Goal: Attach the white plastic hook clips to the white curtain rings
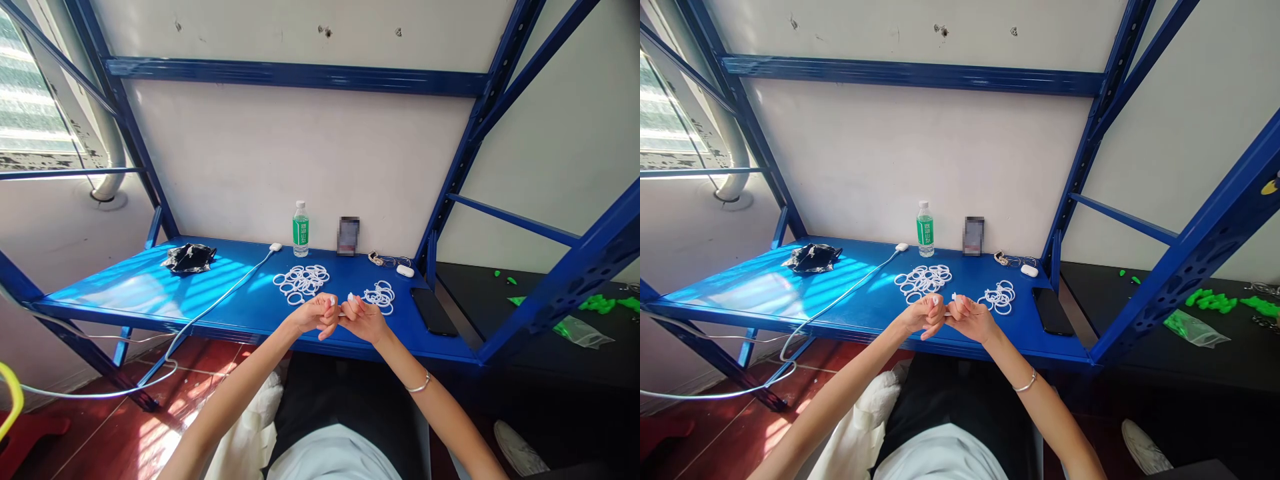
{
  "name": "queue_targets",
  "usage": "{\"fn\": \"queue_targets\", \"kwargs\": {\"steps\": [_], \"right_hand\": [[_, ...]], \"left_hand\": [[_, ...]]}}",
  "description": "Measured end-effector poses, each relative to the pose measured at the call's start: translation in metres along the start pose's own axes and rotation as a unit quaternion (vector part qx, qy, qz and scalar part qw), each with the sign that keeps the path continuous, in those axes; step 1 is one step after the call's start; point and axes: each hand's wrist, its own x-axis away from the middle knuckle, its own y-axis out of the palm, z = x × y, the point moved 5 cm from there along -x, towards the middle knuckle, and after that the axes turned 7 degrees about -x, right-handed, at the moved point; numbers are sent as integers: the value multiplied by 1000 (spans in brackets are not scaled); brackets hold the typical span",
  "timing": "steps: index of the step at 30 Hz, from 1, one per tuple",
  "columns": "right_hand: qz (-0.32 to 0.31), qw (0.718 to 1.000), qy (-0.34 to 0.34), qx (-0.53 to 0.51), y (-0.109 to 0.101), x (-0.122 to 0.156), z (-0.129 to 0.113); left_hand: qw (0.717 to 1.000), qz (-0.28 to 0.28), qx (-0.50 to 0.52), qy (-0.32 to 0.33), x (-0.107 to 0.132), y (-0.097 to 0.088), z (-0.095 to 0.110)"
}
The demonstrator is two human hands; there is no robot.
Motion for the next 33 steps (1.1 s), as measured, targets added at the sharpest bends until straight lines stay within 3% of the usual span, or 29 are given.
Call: {"fn": "queue_targets", "kwargs": {"steps": [4, 7, 9, 11, 13, 14, 16, 18, 19, 20, 22, 28, 31, 33], "right_hand": [[43, 998, 0, 46, 2, -1, -4], [68, 990, -4, 121, -1, -3, -15], [102, 977, -21, 188, -8, -1, -29], [162, 945, -44, 283, -19, 4, -46], [214, 874, -42, 434, -33, 12, -64], [231, 822, -29, 519, -39, 16, -71], [278, 688, -6, 670, -53, 25, -84], [313, 561, 31, 765, -65, 32, -93], [321, 519, 55, 791, -70, 34, -94], [323, 490, 79, 806, -75, 35, -94], [317, 465, 123, 817, -81, 35, -92], [284, 489, 174, 806, -78, 33, -85], [292, 488, 168, 805, -75, 35, -88], [305, 493, 147, 801, -72, 36, -91]], "left_hand": [[999, 34, -21, 5, 0, -5, 5], [989, 77, -122, -19, 3, -17, 17], [960, 114, -253, -46, 8, -32, 28], [891, 167, -415, -73, 17, -52, 39], [789, 233, -561, -95, 30, -76, 50], [738, 242, -619, -118, 35, -86, 52], [654, 218, -701, -183, 45, -103, 49], [614, 183, -732, -231, 51, -114, 42], [604, 169, -738, -247, 53, -118, 38], [599, 160, -740, -260, 54, -121, 34], [589, 149, -742, -284, 54, -125, 25], [604, 139, -731, -286, 49, -130, 10], [635, 136, -718, -252, 45, -121, 16], [689, 134, -680, -212, 40, -107, 23]]}}
